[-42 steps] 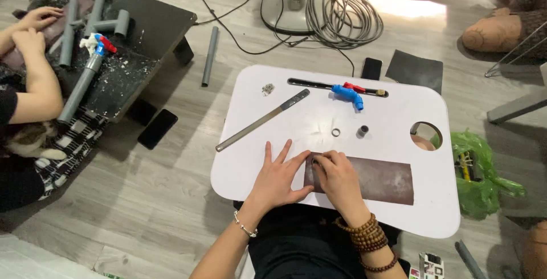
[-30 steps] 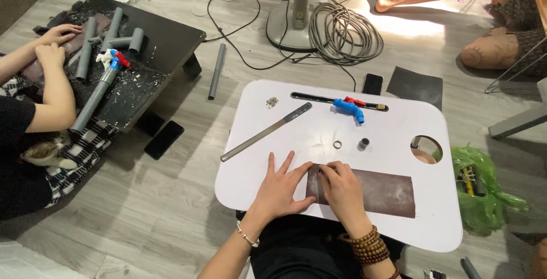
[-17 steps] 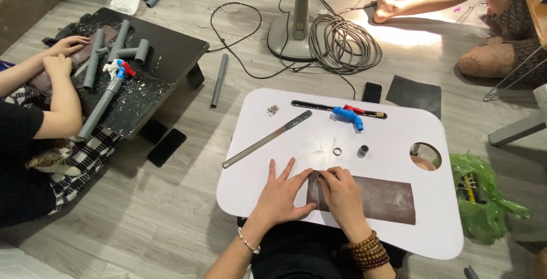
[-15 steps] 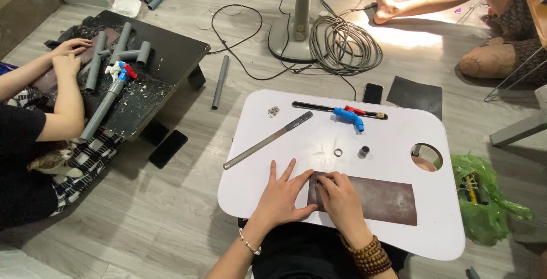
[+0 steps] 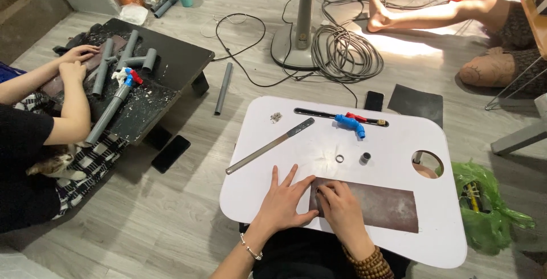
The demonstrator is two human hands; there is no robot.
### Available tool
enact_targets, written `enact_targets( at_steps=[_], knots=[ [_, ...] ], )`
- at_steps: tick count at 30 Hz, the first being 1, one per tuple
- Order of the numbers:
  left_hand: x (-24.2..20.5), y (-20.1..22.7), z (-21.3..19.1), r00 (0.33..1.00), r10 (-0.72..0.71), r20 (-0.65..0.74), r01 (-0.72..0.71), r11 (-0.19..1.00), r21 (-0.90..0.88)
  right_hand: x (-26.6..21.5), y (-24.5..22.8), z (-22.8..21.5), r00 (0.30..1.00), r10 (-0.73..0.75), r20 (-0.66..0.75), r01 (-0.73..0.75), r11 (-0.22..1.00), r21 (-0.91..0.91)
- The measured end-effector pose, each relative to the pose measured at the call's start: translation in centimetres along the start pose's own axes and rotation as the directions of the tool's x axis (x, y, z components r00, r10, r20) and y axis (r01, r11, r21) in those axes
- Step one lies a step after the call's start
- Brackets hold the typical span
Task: The person is sanding a small metal ring by rubbing it against a piece of sandpaper on a portable desk.
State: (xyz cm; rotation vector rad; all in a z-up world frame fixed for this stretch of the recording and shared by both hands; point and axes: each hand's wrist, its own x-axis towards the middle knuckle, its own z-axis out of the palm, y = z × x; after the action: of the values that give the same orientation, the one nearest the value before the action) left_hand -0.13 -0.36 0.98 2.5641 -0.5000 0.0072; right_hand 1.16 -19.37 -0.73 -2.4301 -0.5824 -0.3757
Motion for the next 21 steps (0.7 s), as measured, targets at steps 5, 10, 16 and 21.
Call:
enact_targets(
  at_steps=[5, 10, 16, 21],
  knots=[
    [0.0, -0.2, 0.4, 1.0, 0.016, -0.015, -0.016, 1.0, 0.009, -0.6, 0.7, -1.8, 1.0, 0.025, -0.005, -0.026, 0.994, -0.106],
    [0.1, -0.3, 0.4, 0.999, 0.021, -0.029, -0.02, 1.0, 0.019, 1.2, 0.6, -0.8, 0.995, 0.093, -0.044, -0.097, 0.99, -0.105],
    [0.1, -0.4, 0.3, 0.999, 0.037, -0.037, -0.036, 0.999, 0.021, -0.6, -0.3, -1.8, 0.999, -0.026, 0.02, 0.027, 0.998, -0.049],
    [0.0, -0.7, 0.8, 0.998, 0.046, -0.053, -0.042, 0.996, 0.074, 0.4, 1.1, -2.1, 0.998, 0.033, -0.062, -0.043, 0.986, -0.162]
  ],
)
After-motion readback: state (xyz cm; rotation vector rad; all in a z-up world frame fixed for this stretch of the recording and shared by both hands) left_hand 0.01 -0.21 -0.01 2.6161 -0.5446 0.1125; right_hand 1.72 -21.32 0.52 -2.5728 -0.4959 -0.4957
